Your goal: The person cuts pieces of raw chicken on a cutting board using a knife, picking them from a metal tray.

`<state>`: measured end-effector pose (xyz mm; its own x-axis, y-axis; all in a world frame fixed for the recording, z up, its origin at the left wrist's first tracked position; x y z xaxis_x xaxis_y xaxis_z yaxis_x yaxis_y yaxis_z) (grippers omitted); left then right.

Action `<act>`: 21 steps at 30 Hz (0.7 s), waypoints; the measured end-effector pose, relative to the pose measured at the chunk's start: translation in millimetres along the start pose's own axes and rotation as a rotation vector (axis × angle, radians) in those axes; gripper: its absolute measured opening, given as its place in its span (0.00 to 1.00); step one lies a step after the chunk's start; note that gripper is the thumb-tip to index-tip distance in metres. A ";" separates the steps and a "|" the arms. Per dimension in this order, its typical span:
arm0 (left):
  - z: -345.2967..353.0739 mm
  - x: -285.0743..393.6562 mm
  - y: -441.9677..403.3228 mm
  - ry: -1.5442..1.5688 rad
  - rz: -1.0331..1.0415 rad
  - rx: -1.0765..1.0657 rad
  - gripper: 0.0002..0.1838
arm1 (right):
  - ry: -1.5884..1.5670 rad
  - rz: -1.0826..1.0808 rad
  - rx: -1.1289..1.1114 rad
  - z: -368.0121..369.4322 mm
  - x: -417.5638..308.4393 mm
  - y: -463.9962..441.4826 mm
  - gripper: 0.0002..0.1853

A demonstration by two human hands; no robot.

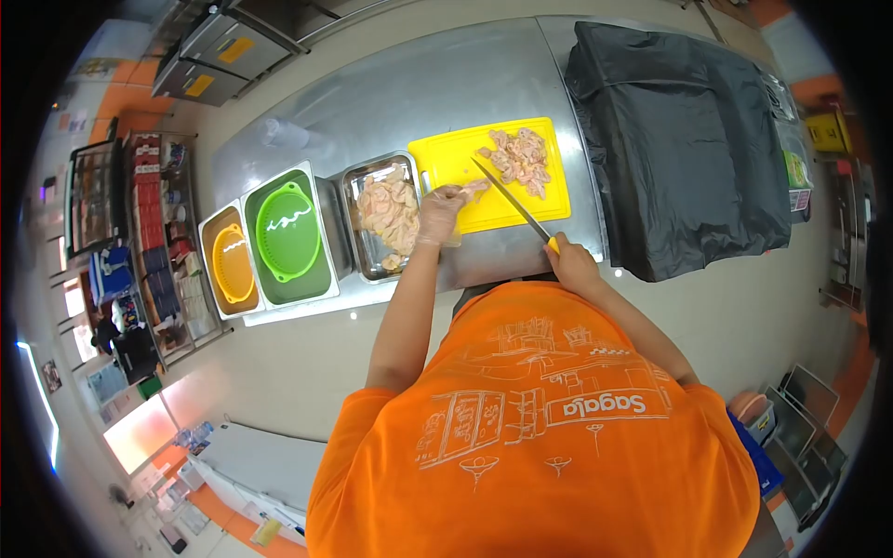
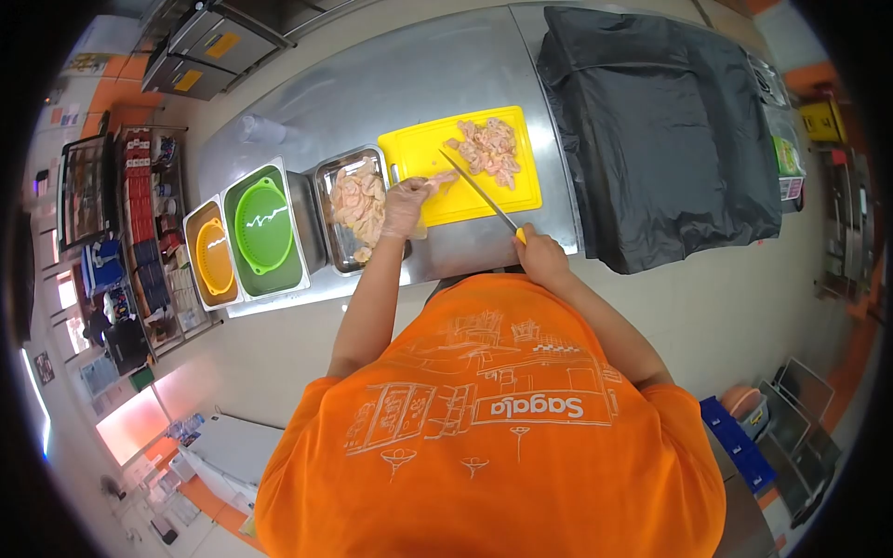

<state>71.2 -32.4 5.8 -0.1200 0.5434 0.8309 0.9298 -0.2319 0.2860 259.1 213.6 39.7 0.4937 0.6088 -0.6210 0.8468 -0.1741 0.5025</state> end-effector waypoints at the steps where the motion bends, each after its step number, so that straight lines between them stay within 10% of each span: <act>1: -4.6 -8.3 -6.5 0.128 -0.010 -0.036 0.07 | -0.008 0.003 0.010 0.0 0.8 -1.3 0.19; 5: -11.5 -16.7 -21.9 0.647 0.021 -0.092 0.03 | -0.011 0.009 0.021 -0.4 5.9 -7.0 0.19; 21: -24.6 78.4 -29.1 -0.115 -0.183 -0.347 0.11 | -0.060 0.024 0.072 -17.3 -3.4 -3.2 0.20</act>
<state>26.2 -2.9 74.3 -0.2143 0.6834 0.6979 0.7218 -0.3706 0.5845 251.2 225.4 50.7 0.5234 0.5563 -0.6454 0.8455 -0.2447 0.4747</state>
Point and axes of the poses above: each hand's wrist, its own y-axis away from the middle knuckle, its own z-axis out of the palm, x = y × z, the point moved 1 cm from there along -y, towards the middle knuckle, and after that the axes turned 15 degrees about -y, right-handed, at the moved point
